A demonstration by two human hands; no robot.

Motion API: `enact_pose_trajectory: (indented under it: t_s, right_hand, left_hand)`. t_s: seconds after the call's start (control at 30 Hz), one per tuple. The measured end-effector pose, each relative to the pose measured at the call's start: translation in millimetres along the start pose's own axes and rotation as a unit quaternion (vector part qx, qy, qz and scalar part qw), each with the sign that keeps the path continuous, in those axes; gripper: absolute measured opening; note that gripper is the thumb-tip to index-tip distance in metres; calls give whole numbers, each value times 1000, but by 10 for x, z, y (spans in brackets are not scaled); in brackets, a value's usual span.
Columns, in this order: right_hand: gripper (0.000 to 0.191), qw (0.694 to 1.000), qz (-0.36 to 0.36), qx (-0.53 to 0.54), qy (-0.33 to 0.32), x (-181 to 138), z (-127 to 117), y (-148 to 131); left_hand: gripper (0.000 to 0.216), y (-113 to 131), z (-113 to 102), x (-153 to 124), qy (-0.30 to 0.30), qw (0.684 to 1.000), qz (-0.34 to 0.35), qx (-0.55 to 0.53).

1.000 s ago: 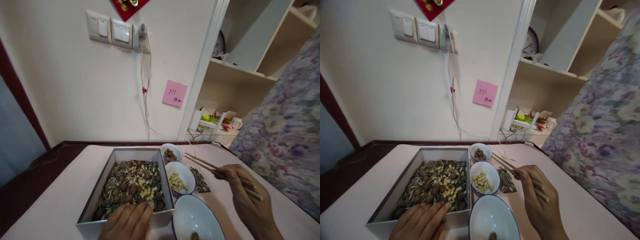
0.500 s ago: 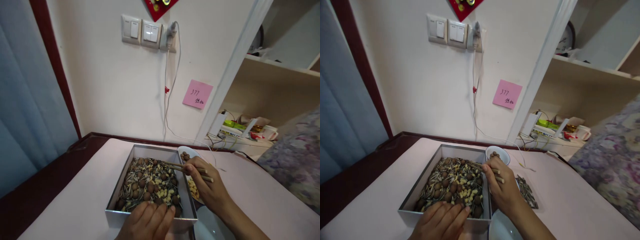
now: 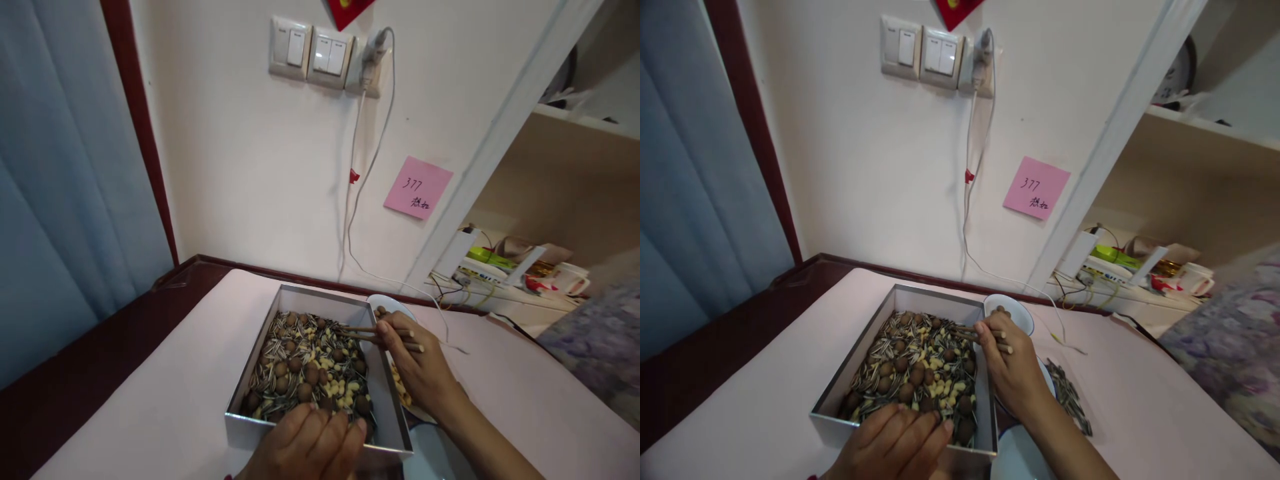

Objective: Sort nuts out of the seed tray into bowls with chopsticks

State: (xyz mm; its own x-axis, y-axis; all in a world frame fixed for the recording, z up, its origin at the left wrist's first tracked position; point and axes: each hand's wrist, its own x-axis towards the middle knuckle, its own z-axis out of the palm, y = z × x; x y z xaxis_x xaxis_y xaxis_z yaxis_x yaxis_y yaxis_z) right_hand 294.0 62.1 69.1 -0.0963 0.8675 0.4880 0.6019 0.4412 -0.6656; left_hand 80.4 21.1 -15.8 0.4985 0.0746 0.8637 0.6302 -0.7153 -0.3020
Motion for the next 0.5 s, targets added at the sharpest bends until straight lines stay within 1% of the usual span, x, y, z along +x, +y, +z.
enact_pose_trajectory:
  t_s: [0.13, 0.2, 0.3, 0.37, 0.43, 0.5]
  right_hand:
    - [36, 1000, 5, 4, 9, 7, 41, 38]
    - [36, 1000, 8, 9, 18, -1, 33, 38]
    - [35, 1000, 11, 18, 23, -25, -7, 29]
    - [35, 999, 13, 21, 23, -38, -35, 24]
    - [35, 999, 15, 19, 22, -42, -49, 21]
    - [36, 1000, 14, 16, 19, -33, -45, 18]
  left_hand:
    - [28, 50, -6, -7, -21, 999, -36, -2]
    - [24, 75, -12, -8, -22, 999, -47, -2]
    - [18, 77, -18, -2, -21, 999, -37, 3]
    - [18, 60, -13, -3, -24, 999, -27, 13]
    - [18, 40, 9, -12, -9, 999, -20, 23]
    - [18, 26, 48, -25, 18, 999, -17, 31]
